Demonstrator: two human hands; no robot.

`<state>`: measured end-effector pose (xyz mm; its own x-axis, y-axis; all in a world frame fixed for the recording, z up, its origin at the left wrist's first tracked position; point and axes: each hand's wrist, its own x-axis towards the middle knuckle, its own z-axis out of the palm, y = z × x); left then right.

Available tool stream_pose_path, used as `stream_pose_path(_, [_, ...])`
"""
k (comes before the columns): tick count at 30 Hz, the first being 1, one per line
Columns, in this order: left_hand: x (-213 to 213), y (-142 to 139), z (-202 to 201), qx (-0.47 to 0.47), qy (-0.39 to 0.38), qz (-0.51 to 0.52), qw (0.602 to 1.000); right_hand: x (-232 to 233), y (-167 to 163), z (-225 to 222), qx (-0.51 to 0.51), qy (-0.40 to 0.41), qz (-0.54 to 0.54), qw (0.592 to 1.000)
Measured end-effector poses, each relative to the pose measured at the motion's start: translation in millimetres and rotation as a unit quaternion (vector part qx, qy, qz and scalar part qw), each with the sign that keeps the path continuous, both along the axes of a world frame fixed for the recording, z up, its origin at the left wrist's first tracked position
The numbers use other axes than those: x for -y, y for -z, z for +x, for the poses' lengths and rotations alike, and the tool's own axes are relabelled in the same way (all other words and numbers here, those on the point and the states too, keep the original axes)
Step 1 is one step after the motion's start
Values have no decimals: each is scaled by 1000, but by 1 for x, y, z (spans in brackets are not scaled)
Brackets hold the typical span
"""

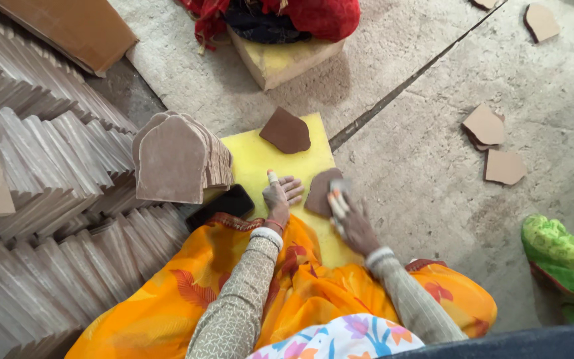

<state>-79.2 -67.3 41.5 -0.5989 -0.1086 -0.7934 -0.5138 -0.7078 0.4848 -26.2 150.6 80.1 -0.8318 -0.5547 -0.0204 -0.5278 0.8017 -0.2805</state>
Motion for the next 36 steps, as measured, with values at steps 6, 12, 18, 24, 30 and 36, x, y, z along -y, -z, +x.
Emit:
stream_pose_path(6, [3,2,-4,8,4,37,999,78,7,-51,-77,19,-36,996])
stream_pose_path(12, [7,4,3,10,-3,38,999,13,6,20,25,-65,-24,997])
stream_pose_path(18, [3,0,-7,14,17,24,999,31,16,-39,0,49,-39,998])
stream_pose_path(24, [9,8,9,-25,-23,47,998,44,19,-1,42,-58,-47,996])
stream_pose_path(30, [10,10,-3,29,26,26,999,-14,6,7,49,-11,7,999])
stream_pose_path(36, [8,6,-1,35,25,19,999,56,27,-40,-7,-7,-29,1000])
